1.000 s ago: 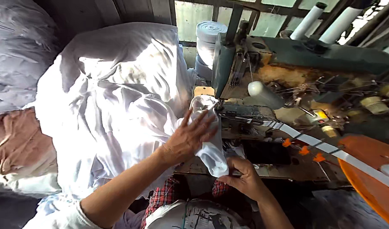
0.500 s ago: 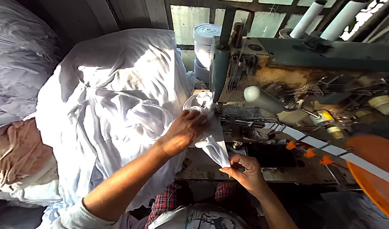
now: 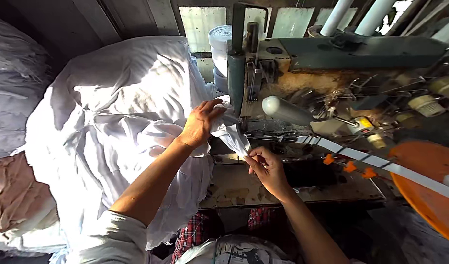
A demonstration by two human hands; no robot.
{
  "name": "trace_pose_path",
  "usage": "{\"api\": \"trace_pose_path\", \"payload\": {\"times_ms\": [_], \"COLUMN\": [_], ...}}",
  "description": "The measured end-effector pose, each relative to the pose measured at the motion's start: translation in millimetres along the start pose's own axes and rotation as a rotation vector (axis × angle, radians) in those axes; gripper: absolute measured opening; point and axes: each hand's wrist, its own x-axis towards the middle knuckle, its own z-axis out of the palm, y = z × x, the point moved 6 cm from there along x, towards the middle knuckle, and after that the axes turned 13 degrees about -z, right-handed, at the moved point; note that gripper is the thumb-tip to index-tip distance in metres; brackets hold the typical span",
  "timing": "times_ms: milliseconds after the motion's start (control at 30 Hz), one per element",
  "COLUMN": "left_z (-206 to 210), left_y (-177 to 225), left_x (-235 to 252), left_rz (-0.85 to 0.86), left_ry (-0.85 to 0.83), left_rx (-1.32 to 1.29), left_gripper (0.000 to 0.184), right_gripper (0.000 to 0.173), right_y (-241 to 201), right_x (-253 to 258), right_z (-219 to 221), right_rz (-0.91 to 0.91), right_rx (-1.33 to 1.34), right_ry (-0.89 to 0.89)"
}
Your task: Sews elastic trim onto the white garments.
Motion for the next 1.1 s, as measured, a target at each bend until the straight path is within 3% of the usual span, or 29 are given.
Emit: {"api": "trace_pose_path", "payload": {"times_ms": [100, 200, 367, 500, 633, 733, 900, 967, 1100], "left_z": [-14.4, -37.1, -43.7, -59.7, -50.7, -30.8, -55.4, -59.7, -43.9], "left_y": [-7.8, 7.5, 28.6, 49.9, 64.2, 48.4, 73.5, 84.2, 100.9], "left_x": [-16.8, -35.9, -58.5, -63.2, -44.0, -47.1, -83.3, -84.9, -67.0], "left_rz": [-0.114, -0.136, -0.058, -0.133, -0.054, -0.045, -0.118, -0.153, -0.059], "left_ry": [0.067, 0.072, -0.272, -0.477, -0.205, -0.292, -0.489, -0.403, -0.098], "left_rx": [-0.093, -0.086, 0.01, -0.005, -0.028, 0.03, 0.101, 0.137, 0.005], "left_gripper": [0.041, 0.032, 0.013, 0.022, 0.026, 0.023, 0.015, 0.016, 0.029], "right_gripper": [0.014, 0.011, 0.011, 0.017, 0.017, 0.019, 0.013, 0.012, 0.015], "right_y": [3.3, 4.4, 5.1, 1.6, -5.5, -14.8, -19.4, -18.5, -18.1], "right_x": [7.1, 8.1, 4.2, 2.7, 2.1, 0.7, -36.2, -57.1, -78.1], "right_z": [1.4, 2.5, 3.9, 8.5, 16.2, 19.0, 19.7, 17.5, -3.3], "right_rz": [-0.002, 0.012, 0.013, 0.01, -0.08, -0.136, -0.145, -0.173, -0.164], "right_rx": [0.035, 0.082, 0.115, 0.061, 0.08, 0.073, -0.075, -0.266, -0.707], "right_ry": [0.029, 0.047, 0.041, -0.017, -0.098, -0.089, -0.009, -0.046, -0.019]}}
